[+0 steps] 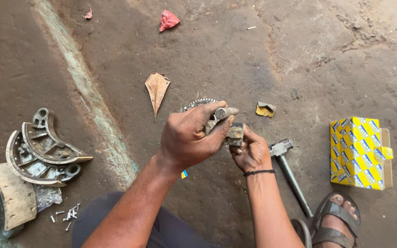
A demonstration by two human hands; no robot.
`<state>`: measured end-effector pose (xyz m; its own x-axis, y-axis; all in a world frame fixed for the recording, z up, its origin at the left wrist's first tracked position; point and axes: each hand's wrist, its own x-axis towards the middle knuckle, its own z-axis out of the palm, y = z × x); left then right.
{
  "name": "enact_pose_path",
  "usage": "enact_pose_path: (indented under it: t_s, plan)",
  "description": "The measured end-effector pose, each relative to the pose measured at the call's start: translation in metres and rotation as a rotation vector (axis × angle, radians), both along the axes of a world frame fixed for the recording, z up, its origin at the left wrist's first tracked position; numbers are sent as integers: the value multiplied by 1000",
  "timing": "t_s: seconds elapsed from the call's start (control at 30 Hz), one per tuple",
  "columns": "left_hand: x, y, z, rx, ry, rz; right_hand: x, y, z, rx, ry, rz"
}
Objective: The person sits on the ground and uses a hammer and punch to drive a pin into a metal housing. They then pick up a curved metal part, attach a lining to it, and inspect the assembly.
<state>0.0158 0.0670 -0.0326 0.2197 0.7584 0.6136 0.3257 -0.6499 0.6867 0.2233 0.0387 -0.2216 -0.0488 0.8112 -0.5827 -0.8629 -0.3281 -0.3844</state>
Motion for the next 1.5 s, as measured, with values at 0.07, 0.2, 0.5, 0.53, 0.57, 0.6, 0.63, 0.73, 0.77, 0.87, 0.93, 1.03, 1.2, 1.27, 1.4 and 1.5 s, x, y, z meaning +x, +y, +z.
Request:
enact_pose_path:
  t_s: [0.07,0.2,0.5,0.53,0.57,0.6,0.63,0.73,0.77,0.87,0.93,1.03,1.2,1.27,1.4,1.5]
  plan:
    - [0,-1,3,-19,-34,14,2,5,6,29,7,-17]
    - [-1,-1,6,-58,-65,31,4,15,20,7,-9,-20]
    - [-11,9,0,-121,-95,46,-13,18,31,13,21,-27]
    - [-12,10,0,-116,-93,52,-14,17,31,-2,15,-40]
    - [-13,11,1,-110,-91,58,-15,17,31,-17,10,-54]
    - [-14,11,2,-118,-97,37,-16,17,30,-20,14,-54]
    - [-15,12,2,-127,-105,17,-16,17,29,-24,16,-54]
    - [-16,12,4,-110,-103,-13,-16,16,25,-9,49,-39]
    - [-16,12,4,-94,-97,-17,-15,16,24,4,66,-32]
    - [-17,12,4,-101,-62,-10,-16,17,21,118,149,19]
    - [-18,13,3,-82,-80,-23,-17,18,22,-5,46,-37]
    - [-17,13,2,-71,-79,-28,-20,20,26,-106,-3,-82]
    - [-17,12,1,-88,-65,-33,-20,20,29,-33,39,-39]
    - [-17,12,1,-74,-89,-42,-18,18,25,-8,23,-44]
    - [-18,13,-1,-33,-56,-36,-15,16,12,-34,19,-42]
    - [-19,13,-1,-47,-63,-36,-13,17,4,-29,23,-52]
